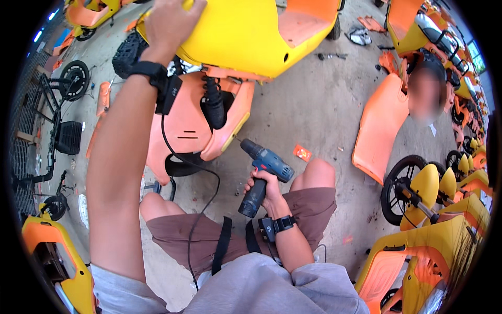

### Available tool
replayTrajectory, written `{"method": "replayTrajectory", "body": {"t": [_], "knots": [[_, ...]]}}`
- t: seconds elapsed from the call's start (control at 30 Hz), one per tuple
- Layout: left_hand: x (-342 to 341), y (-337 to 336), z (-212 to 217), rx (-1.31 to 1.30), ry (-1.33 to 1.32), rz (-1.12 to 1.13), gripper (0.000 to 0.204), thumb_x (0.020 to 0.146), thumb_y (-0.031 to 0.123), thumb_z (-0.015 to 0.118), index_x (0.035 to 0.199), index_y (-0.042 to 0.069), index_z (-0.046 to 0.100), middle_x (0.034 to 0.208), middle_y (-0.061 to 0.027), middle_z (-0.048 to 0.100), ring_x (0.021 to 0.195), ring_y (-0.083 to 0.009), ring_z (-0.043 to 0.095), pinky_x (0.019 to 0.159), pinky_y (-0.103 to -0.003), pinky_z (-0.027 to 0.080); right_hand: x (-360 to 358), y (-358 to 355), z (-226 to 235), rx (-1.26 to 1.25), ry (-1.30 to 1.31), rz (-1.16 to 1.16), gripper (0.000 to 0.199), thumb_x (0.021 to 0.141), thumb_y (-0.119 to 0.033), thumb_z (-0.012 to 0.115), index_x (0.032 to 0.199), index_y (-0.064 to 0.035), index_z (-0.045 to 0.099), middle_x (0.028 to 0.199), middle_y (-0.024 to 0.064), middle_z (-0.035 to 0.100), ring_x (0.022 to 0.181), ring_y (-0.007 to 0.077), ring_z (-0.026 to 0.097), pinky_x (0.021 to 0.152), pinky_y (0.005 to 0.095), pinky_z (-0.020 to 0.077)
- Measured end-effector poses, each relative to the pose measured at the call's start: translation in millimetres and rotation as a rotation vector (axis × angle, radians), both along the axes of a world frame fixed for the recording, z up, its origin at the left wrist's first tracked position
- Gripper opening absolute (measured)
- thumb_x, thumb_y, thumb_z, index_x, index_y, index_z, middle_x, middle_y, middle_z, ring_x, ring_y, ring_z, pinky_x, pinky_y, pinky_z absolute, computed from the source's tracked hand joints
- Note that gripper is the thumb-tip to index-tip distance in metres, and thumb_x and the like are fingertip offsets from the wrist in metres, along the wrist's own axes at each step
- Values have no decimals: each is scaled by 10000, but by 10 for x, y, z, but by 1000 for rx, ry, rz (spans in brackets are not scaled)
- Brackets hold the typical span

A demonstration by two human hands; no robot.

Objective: The person assembles an orange and yellow scooter by using a drill to secure a side panel, then uses a screwdriver to tighten components and adjust the plastic casing while handling various loose parts on the floor.

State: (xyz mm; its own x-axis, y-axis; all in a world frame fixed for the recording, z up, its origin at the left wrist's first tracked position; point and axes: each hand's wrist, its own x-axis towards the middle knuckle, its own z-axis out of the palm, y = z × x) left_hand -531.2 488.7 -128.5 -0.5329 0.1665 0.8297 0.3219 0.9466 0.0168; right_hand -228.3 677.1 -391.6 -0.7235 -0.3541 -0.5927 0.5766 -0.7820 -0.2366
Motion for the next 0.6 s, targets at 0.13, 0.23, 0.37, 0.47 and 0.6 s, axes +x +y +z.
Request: {"method": "replayTrajectory", "body": {"t": [0.13, 0.23, 0.37, 0.47, 0.6], "knots": [[193, -59, -34, -8, 63, -204, 471, 862, 238, 646, 1271, 21, 559, 1241, -194, 581, 1185, -349, 519, 1010, -406, 403, -6, 1, 28, 15, -7, 6, 142, 798, -196, 592, 865, -93, 521, 665, 86, 542, 629, 245, 582, 632, 413, 518], [988, 14, -353, 362, 101, -279, 432, 878, 100, 620, 1290, 13, 522, 1333, -138, 539, 1245, -291, 479, 1069, -386, 350, 25, 59, 58, 27, -23, -26, 202, 797, -208, 587, 935, -68, 543, 661, 87, 536, 623, 243, 569, 629, 415, 507], [2274, -153, -1295, 1135, -422, -14, 274, 947, 119, 585, 1136, -48, 478, 1071, -113, 556, 1013, -183, 548, 913, -329, 444, 47, -7, 34, 20, -15, -22, 247, 804, -221, 586, 985, -58, 544, 656, 89, 524, 631, 247, 563, 622, 419, 497], [2577, -444, -2683, 1277, -653, 84, 265, 835, 82, 651, 1023, -9, 487, 915, -62, 519, 853, -172, 513, 781, -332, 442, 41, -19, 112, 60, -16, -10, 273, 793, -230, 596, 996, -51, 559, 649, 68, 522, 616, 233, 555, 639, 413, 498], [2459, -375, -3106, 1021, -896, -125, 494, 762, 218, 746, 1121, -80, 585, 1053, -168, 661, 984, -223, 625, 856, -344, 479, 77, 66, 69, 69, -2, -40, 283, 794, -218, 584, 1015, -43, 557, 650, 62, 517, 618, 220, 535, 655, 399, 485]]}}
